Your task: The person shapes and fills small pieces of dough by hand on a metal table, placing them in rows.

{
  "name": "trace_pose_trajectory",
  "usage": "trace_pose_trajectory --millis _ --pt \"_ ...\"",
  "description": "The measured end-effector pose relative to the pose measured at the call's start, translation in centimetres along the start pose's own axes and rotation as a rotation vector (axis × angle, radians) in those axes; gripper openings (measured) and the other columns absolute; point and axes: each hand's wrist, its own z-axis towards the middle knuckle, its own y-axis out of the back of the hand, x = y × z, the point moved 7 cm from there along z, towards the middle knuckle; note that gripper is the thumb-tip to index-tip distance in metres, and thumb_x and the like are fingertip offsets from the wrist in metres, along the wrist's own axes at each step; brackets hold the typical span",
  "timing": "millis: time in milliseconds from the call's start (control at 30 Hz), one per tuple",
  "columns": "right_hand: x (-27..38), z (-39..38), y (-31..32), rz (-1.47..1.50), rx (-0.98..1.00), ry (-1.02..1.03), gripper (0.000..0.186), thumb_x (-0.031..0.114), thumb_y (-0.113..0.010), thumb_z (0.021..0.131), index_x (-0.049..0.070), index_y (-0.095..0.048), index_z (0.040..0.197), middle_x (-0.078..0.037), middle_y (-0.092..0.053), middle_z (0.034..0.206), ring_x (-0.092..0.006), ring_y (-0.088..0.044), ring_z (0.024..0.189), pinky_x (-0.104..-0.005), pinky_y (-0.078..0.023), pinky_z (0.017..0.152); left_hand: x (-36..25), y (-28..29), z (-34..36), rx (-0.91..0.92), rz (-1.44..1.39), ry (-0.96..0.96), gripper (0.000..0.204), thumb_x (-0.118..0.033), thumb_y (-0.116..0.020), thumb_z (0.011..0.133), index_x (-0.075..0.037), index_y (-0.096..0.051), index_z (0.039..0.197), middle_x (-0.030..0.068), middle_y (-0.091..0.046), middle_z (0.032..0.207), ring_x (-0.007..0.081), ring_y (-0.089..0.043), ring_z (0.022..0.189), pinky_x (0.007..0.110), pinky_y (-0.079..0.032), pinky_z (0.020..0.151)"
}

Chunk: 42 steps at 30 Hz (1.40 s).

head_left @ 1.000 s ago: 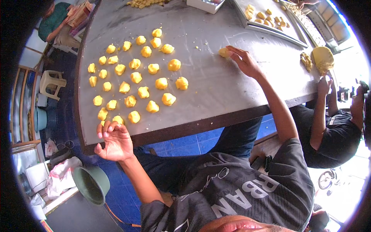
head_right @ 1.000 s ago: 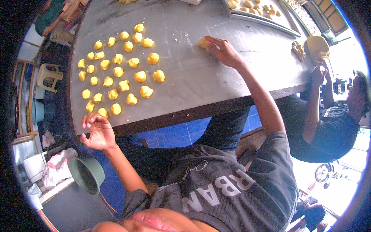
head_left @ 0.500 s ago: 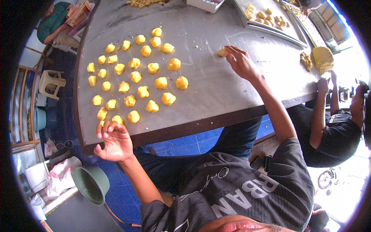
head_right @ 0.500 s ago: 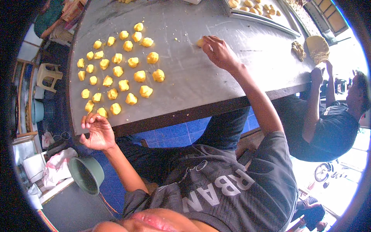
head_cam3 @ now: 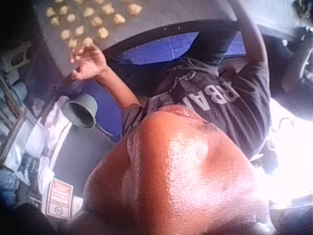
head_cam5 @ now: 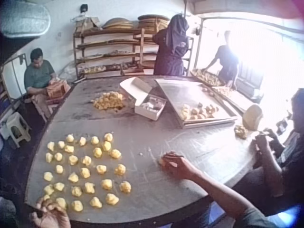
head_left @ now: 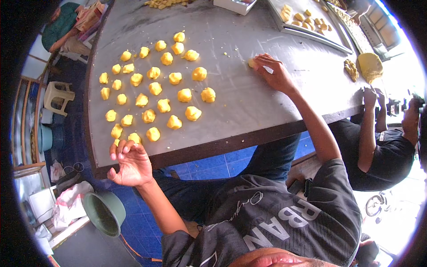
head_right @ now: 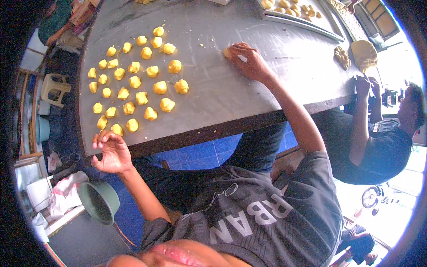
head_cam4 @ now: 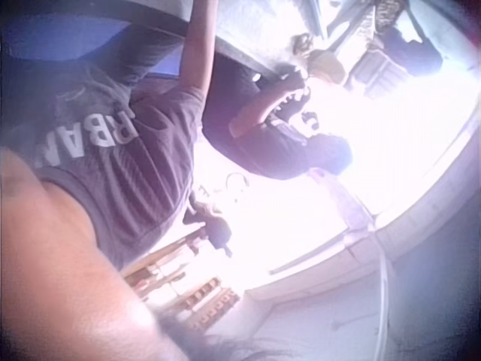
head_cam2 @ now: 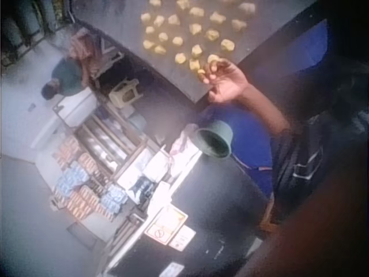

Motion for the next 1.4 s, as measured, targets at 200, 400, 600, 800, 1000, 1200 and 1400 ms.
trace_pose_trajectory --millis 200,400,600,800,1000,1200,1400 --pt "-0.2 -0.6 -0.5 -0.010 0.060 -0.009 0.029 0.013 -0.059 0.083 0.002 -0.058 0.110 -0.016 -0.056 0.116 -0.0297 -0.049 0.114 -0.0413 -0.034 0.102 -0.1 0.2 -0.1 -0.006 -0.009 -0.004 0.026 -0.020 -0.064 0.070 -0.013 -0.045 0.086 0.0010 -0.046 0.083 0.0194 -0.048 0.093 0.042 -0.037 0.099" --pt "0.6 -1.3 1.1 0.064 -0.030 -0.127 0.028 0.016 -0.058 0.083 0.003 -0.060 0.108 -0.014 -0.055 0.117 -0.0308 -0.048 0.114 -0.0403 -0.035 0.101 -0.2 0.3 -0.2 -0.010 0.008 -0.001 0.026 -0.020 -0.064 0.069 -0.013 -0.046 0.086 0.0008 -0.046 0.083 0.0192 -0.048 0.093 0.041 -0.037 0.099" --pt "1.1 -1.8 0.4 -0.192 0.075 0.112 0.023 0.018 -0.059 0.083 0.004 -0.063 0.101 -0.011 -0.058 0.112 -0.0304 -0.050 0.110 -0.0403 -0.038 0.097 -0.1 0.1 0.0 -0.001 0.012 -0.010 0.027 -0.019 -0.065 0.069 -0.013 -0.046 0.086 0.0009 -0.046 0.082 0.0191 -0.048 0.093 0.040 -0.037 0.099" --pt "2.0 -1.2 -0.1 -0.370 0.081 0.208 0.027 0.024 -0.055 0.087 0.006 -0.060 0.106 -0.009 -0.058 0.113 -0.0279 -0.048 0.113 -0.0399 -0.032 0.104 -0.2 0.1 -0.1 -0.013 0.011 -0.013 0.026 -0.018 -0.065 0.069 -0.012 -0.046 0.087 0.0011 -0.047 0.082 0.0189 -0.049 0.092 0.040 -0.037 0.099" --pt "1.0 -1.0 -0.2 -0.413 0.140 0.268 0.028 0.025 -0.054 0.087 0.007 -0.059 0.108 -0.010 -0.057 0.113 -0.0264 -0.048 0.113 -0.0405 -0.030 0.105 -0.1 0.2 0.0 -0.018 0.004 -0.016 0.027 -0.018 -0.065 0.069 -0.012 -0.046 0.087 0.0013 -0.047 0.082 0.0192 -0.049 0.092 0.040 -0.037 0.099" --pt "0.7 -0.9 -0.3 -0.336 0.103 0.205 0.034 0.029 -0.058 0.085 0.006 -0.058 0.110 -0.013 -0.055 0.117 -0.0282 -0.046 0.116 -0.0424 -0.029 0.105 0.0 0.0 0.1 -0.013 0.002 -0.011 0.027 -0.018 -0.065 0.069 -0.012 -0.046 0.086 0.0014 -0.047 0.082 0.0193 -0.049 0.092 0.039 -0.037 0.099" --pt "0.8 0.4 -0.1 -0.164 0.010 0.019 0.059 0.037 -0.062 0.082 0.007 -0.041 0.129 -0.017 -0.038 0.134 -0.0336 -0.030 0.127 -0.0432 -0.026 0.105 -0.2 0.3 -0.1 -0.012 0.010 -0.007 0.027 -0.019 -0.065 0.069 -0.012 -0.046 0.087 0.0015 -0.047 0.083 0.0192 -0.048 0.092 0.040 -0.037 0.099"
